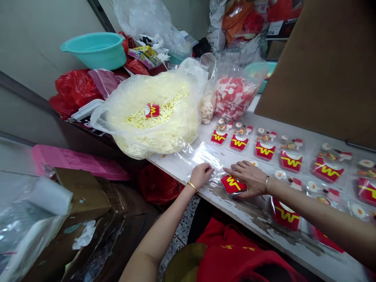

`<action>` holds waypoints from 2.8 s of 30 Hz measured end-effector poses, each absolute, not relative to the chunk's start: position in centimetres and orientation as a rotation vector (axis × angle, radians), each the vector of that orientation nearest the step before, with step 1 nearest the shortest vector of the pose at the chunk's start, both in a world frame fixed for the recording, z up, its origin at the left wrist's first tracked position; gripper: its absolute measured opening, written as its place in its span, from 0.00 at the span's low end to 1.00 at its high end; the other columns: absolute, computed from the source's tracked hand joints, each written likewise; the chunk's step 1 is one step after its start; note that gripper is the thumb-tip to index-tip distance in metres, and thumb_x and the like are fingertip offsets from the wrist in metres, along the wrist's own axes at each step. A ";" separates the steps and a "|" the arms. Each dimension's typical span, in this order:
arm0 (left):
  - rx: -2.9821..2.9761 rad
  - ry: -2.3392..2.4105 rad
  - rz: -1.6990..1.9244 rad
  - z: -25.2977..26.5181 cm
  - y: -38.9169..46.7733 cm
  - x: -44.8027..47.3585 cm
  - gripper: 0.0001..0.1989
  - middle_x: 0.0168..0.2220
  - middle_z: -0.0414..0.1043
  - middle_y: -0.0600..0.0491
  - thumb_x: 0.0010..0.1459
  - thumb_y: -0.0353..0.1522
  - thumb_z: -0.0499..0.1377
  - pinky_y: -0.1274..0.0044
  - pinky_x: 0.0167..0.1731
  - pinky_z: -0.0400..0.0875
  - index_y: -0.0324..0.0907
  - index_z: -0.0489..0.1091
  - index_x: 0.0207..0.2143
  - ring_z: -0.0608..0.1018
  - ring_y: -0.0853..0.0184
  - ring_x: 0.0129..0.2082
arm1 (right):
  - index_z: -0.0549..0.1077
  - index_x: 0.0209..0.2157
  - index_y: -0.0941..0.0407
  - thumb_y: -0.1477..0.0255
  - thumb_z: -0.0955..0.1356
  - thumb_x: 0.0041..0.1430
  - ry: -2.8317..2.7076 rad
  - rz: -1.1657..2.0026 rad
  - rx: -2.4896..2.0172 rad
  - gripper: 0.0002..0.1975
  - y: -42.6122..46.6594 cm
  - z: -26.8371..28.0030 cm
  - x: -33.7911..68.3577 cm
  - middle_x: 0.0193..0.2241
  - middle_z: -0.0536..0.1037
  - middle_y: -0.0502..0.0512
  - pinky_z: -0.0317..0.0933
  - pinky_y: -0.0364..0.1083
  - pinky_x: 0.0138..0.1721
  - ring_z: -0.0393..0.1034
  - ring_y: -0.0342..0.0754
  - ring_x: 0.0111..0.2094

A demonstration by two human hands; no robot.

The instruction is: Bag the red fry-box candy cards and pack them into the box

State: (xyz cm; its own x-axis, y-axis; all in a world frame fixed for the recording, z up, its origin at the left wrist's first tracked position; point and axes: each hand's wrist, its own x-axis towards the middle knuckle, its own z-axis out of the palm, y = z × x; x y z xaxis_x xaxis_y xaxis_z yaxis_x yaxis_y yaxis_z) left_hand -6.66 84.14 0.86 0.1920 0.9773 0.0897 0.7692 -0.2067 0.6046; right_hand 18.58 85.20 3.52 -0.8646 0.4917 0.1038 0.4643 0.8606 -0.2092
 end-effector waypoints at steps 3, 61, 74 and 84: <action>1.840 1.551 0.666 1.1 84.8 -7.6 0.14 0.23 0.67 0.57 0.56 0.40 0.55 0.79 0.26 0.59 0.39 0.67 0.25 0.66 0.72 0.25 | 0.52 0.63 0.60 0.45 0.65 0.44 -2.911 0.239 -0.786 0.51 85.1 3.1 18.3 0.44 0.69 0.66 0.50 0.56 0.46 0.60 0.60 0.43; 2.607 1.634 0.412 2.9 77.7 -5.2 0.20 0.47 0.69 0.49 0.53 0.30 0.56 0.69 0.45 0.68 0.42 0.64 0.50 0.72 0.61 0.44 | 0.55 0.61 0.61 0.39 0.65 0.39 -2.776 0.086 -1.154 0.55 79.5 2.1 13.8 0.44 0.69 0.66 0.51 0.58 0.45 0.60 0.63 0.44; 2.547 2.097 0.250 2.6 75.3 -7.2 0.10 0.30 0.71 0.47 0.59 0.32 0.52 0.65 0.39 0.57 0.40 0.67 0.26 0.70 0.59 0.37 | 0.52 0.63 0.56 0.43 0.63 0.47 -2.767 0.093 -1.226 0.47 79.4 2.1 13.3 0.44 0.68 0.65 0.52 0.55 0.42 0.61 0.61 0.43; 2.514 1.945 0.336 3.1 73.8 -4.1 0.07 0.28 0.73 0.50 0.54 0.29 0.56 0.66 0.39 0.56 0.40 0.67 0.23 0.71 0.61 0.35 | 0.52 0.63 0.53 0.42 0.61 0.48 -2.674 0.121 -1.435 0.46 79.9 2.3 12.4 0.45 0.68 0.67 0.52 0.56 0.42 0.62 0.63 0.44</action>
State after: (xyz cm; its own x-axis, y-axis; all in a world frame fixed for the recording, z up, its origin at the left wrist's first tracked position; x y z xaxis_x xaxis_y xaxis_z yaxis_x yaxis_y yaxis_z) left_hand -4.14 73.76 3.08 0.2381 0.9507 0.1988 0.9622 -0.2587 0.0849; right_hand 12.37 79.89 2.30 -0.5494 0.8338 0.0541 0.8255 0.5516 -0.1191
